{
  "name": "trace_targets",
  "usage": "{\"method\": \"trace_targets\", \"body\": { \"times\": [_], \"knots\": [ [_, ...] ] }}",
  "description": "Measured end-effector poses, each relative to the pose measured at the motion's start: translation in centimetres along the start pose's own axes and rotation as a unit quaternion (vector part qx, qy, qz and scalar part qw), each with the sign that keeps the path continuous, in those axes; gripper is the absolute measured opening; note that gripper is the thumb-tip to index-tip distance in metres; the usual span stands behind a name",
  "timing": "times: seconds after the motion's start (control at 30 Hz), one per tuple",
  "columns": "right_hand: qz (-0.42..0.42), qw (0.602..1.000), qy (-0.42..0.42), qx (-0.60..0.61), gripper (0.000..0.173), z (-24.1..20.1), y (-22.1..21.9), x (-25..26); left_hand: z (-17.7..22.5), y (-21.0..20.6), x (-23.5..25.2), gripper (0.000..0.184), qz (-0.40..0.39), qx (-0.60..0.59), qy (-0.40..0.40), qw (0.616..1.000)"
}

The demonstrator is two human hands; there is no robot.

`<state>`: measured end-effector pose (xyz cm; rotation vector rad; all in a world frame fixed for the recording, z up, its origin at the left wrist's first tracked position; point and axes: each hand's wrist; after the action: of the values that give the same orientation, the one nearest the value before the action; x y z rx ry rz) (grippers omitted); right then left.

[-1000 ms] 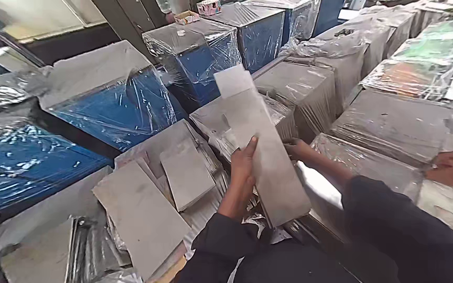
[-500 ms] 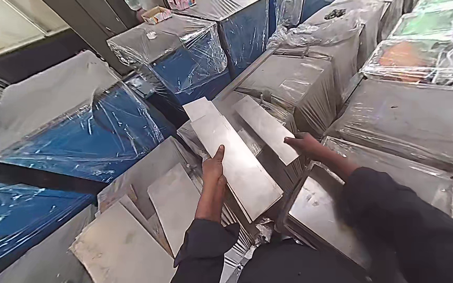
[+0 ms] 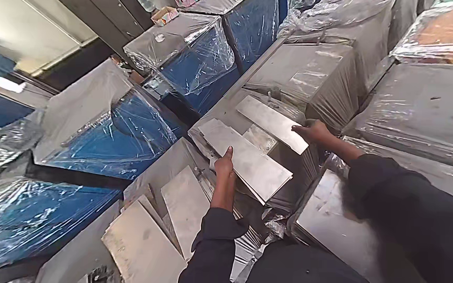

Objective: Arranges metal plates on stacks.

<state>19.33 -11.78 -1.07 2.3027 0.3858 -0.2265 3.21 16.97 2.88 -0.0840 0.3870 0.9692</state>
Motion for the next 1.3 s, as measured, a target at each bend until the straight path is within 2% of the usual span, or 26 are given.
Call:
{"method": "trace_targets", "body": {
  "times": [0.07, 0.13, 0.17, 0.2, 0.23, 0.27, 0.33, 0.4, 0.5, 0.53, 0.6, 0.67, 0.8, 0.93, 1.03, 1.1, 1.17, 1.23, 1.3],
  "knots": [
    [0.065, 0.989, 0.054, -0.120, 0.059, 0.1, 0.3, -1.3, -0.2, -0.1, 0.3, 0.045, 0.003, 0.010, 0.003, 1.000],
    [0.168, 0.945, 0.184, -0.210, 0.050, -0.9, 0.2, -3.3, 0.0, -0.1, 0.7, 0.046, 0.001, 0.023, 0.004, 1.000],
    [0.187, 0.926, 0.245, -0.217, 0.045, -1.9, 0.0, -4.7, 0.1, -0.1, 0.7, 0.047, -0.004, 0.036, 0.007, 0.999],
    [0.159, 0.925, 0.266, -0.219, 0.043, -3.0, -0.3, -6.4, 0.2, 0.1, 0.7, 0.049, -0.015, 0.053, 0.014, 0.998],
    [0.090, 0.940, 0.244, -0.223, 0.046, -4.3, -0.9, -8.2, 0.0, 0.3, 0.8, 0.050, -0.025, 0.069, 0.018, 0.997],
    [-0.013, 0.957, 0.191, -0.216, 0.054, -5.7, -1.6, -9.7, -0.1, 0.6, 0.9, 0.052, -0.034, 0.081, 0.021, 0.996],
    [-0.185, 0.963, 0.109, -0.162, 0.071, -6.9, -3.5, -10.6, 0.0, 0.9, 1.2, 0.054, -0.053, 0.086, 0.030, 0.994],
    [-0.259, 0.959, 0.068, -0.094, 0.071, -6.3, -5.7, -10.3, 0.4, 1.0, 1.4, 0.054, -0.071, 0.094, 0.037, 0.992],
    [-0.288, 0.955, 0.039, 0.066, 0.056, -5.3, -7.8, -10.2, 0.8, 1.8, 2.1, 0.060, -0.125, 0.190, 0.048, 0.973],
    [-0.284, 0.954, 0.041, 0.089, 0.054, -5.1, -8.2, -10.2, 1.2, 2.2, 2.2, 0.064, -0.150, 0.265, 0.042, 0.952],
    [-0.271, 0.956, 0.051, 0.097, 0.051, -4.9, -8.3, -10.1, 2.7, 2.8, 2.4, 0.070, -0.183, 0.430, -0.001, 0.884],
    [-0.267, 0.957, 0.067, 0.091, 0.049, -4.6, -8.1, -9.6, 3.8, 2.9, 1.9, 0.065, -0.180, 0.515, -0.048, 0.837],
    [-0.261, 0.959, 0.083, 0.076, 0.048, -4.8, -8.2, -9.4, 4.7, 1.8, -3.3, 0.060, -0.159, 0.510, -0.117, 0.837],
    [-0.260, 0.959, 0.067, 0.095, 0.042, -5.2, -8.0, -9.9, 3.6, -0.5, -10.0, 0.052, -0.219, 0.511, -0.163, 0.815],
    [-0.239, 0.967, 0.056, 0.072, 0.035, -5.3, -8.1, -10.3, 3.5, -0.6, -12.5, 0.049, -0.256, 0.521, -0.168, 0.797],
    [-0.207, 0.976, 0.065, 0.022, 0.040, -5.3, -7.6, -10.7, 3.6, 0.4, -13.1, 0.049, -0.255, 0.516, -0.173, 0.799],
    [-0.154, 0.979, 0.096, -0.090, 0.050, -5.7, -5.8, -11.5, 3.0, 2.1, -13.0, 0.049, -0.242, 0.489, -0.181, 0.818],
    [-0.051, 0.964, 0.146, -0.215, 0.051, -5.6, -3.7, -12.4, 1.2, 4.2, -12.9, 0.048, -0.209, 0.441, -0.194, 0.851],
    [0.069, 0.936, 0.209, -0.275, 0.049, -4.7, -2.4, -11.5, -1.7, 6.1, -12.7, 0.046, -0.165, 0.365, -0.207, 0.892]
  ]
}}
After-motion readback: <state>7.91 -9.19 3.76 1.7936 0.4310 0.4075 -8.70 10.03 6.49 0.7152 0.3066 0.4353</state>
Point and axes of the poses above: each hand's wrist, its own x-axis towards the middle knuckle, its own y-axis out of the back of the hand, z = x × y, and after that the axes turned 7 degrees about -x, right-handed
